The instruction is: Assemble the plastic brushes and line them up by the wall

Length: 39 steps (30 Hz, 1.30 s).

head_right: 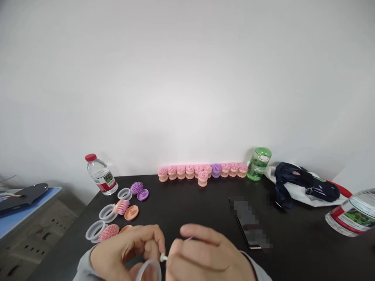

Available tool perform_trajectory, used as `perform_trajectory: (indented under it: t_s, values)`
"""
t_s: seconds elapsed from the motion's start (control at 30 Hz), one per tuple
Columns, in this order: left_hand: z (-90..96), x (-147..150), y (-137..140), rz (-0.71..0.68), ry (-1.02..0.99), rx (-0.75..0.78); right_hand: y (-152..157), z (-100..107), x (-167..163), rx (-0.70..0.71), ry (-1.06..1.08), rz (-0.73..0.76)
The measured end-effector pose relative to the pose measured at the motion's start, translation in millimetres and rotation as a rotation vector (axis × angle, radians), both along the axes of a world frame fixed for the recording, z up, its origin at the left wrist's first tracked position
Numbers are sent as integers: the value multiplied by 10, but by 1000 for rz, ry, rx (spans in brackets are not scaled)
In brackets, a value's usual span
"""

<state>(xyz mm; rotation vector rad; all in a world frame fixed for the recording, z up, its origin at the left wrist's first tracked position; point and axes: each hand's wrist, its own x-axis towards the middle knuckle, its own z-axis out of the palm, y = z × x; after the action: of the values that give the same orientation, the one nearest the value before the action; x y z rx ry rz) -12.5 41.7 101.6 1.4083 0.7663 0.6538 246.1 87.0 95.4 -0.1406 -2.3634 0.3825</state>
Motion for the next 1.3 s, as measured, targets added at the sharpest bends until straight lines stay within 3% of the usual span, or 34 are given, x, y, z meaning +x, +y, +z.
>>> perform_trajectory:
  t_s: [0.07, 0.17, 0.3, 0.4, 0.5, 0.63, 0.73, 1.03, 1.3]
  values:
    - [-82, -37, 37, 42, -97, 21, 112, -24, 57, -88, 54, -135]
    - [-68, -29, 45, 146, -130, 184, 388, -158, -44, -328, -61, -302]
    - [-28, 46, 56, 394, 48, 386, 716, -625, -390, -451, -384, -376]
    - [-203, 81, 133, 536, 80, 370, 827, -990, -580, -479, -391, -378]
    - [-512, 81, 245, 633, -30, 295, 877, -1140, -625, -499, -343, -384]
    - [-862, 88, 330, 726, -105, 263, 871, -1020, -570, -506, -246, -367]
    - [-965, 140, 325, 746, -149, 261, 775, -886, -556, -503, -201, -284]
    - [-905, 262, 272, 783, -176, 239, 570, -751, -585, -461, -73, -169]
    - [-902, 131, 253, 839, -50, 91, 461, -546, -484, -70, 63, -60]
